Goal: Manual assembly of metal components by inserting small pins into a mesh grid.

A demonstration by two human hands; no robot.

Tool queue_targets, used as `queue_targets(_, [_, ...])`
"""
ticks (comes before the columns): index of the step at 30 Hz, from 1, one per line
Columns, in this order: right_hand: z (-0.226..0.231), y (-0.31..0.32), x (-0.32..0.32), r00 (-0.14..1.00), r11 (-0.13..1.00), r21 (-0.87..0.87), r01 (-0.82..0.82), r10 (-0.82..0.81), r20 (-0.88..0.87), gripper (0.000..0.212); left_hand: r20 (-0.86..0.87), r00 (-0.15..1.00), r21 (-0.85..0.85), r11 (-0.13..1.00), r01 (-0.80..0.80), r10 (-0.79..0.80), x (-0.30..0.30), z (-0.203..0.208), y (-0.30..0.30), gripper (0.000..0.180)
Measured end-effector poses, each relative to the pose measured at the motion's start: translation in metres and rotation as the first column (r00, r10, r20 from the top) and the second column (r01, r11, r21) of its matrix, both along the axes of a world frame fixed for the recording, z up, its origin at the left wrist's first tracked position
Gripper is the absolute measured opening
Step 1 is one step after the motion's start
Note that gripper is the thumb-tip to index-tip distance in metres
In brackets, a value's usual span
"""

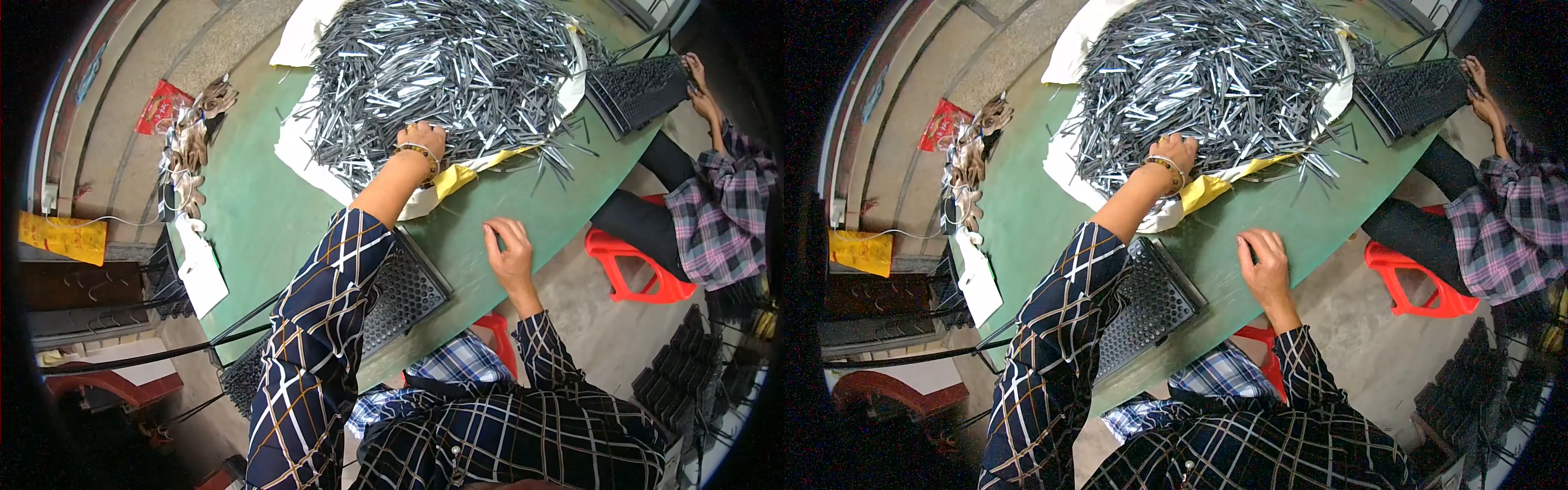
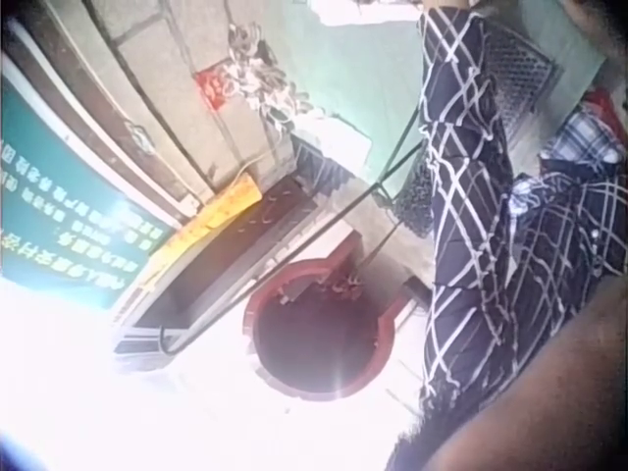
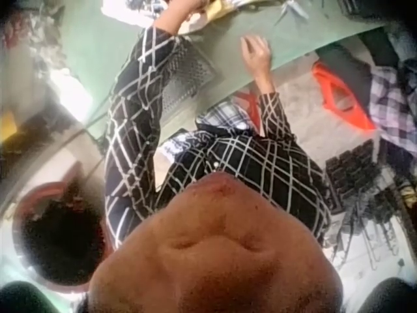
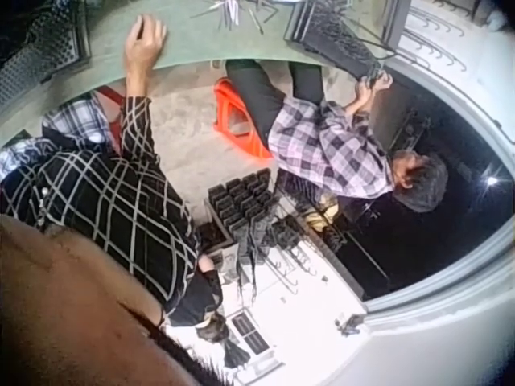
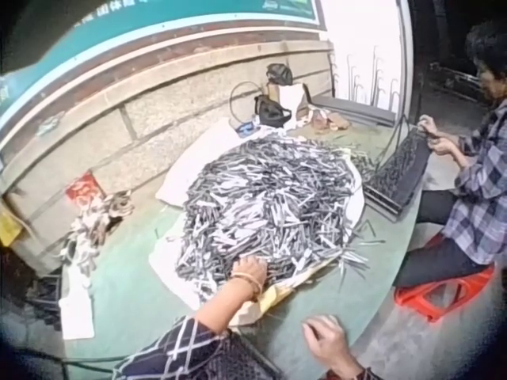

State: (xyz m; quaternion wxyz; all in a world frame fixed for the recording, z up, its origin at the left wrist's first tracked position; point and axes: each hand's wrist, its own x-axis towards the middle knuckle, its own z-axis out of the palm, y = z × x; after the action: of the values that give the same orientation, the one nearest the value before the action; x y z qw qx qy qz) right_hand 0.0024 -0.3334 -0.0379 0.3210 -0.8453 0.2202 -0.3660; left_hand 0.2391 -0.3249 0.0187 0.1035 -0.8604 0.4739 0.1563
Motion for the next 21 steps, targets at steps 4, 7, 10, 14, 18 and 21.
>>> queue_targets(4, [0.000,-0.001,-0.002,1.000,1.000,0.028,-0.010,0.011,-0.021,0.008,0.006,0.997,-0.040,0.996,0.078,-0.078,0.009,0.003,0.001,0.057])
queue_targets(7, [0.003,0.001,0.002,1.000,0.999,0.028,-0.020,0.020,-0.006,0.008,-0.027,0.995,-0.036,0.995,0.093,-0.094,0.025,0.002,0.005,0.062])
queue_targets(10, [0.003,0.000,0.001,1.000,0.999,0.033,-0.018,0.018,-0.010,0.008,-0.016,0.992,-0.069,0.990,0.121,-0.123,0.033,0.004,0.003,0.061])
queue_targets(14, [0.004,0.001,0.001,1.000,1.000,0.030,-0.001,0.001,0.009,0.007,-0.107,0.982,-0.216,0.968,0.129,-0.155,0.060,0.024,0.012,0.044])
queue_targets(18, [0.002,0.001,-0.001,1.000,1.000,0.019,-0.001,0.001,0.007,0.007,-0.578,0.810,-0.466,0.775,-0.427,0.100,0.083,0.030,0.030,0.038])
queue_targets(21, [0.001,0.001,0.000,1.000,0.999,0.035,-0.001,0.001,0.015,0.007,-0.942,0.244,-0.142,0.384,-0.912,0.231,0.087,0.026,0.036,0.031])
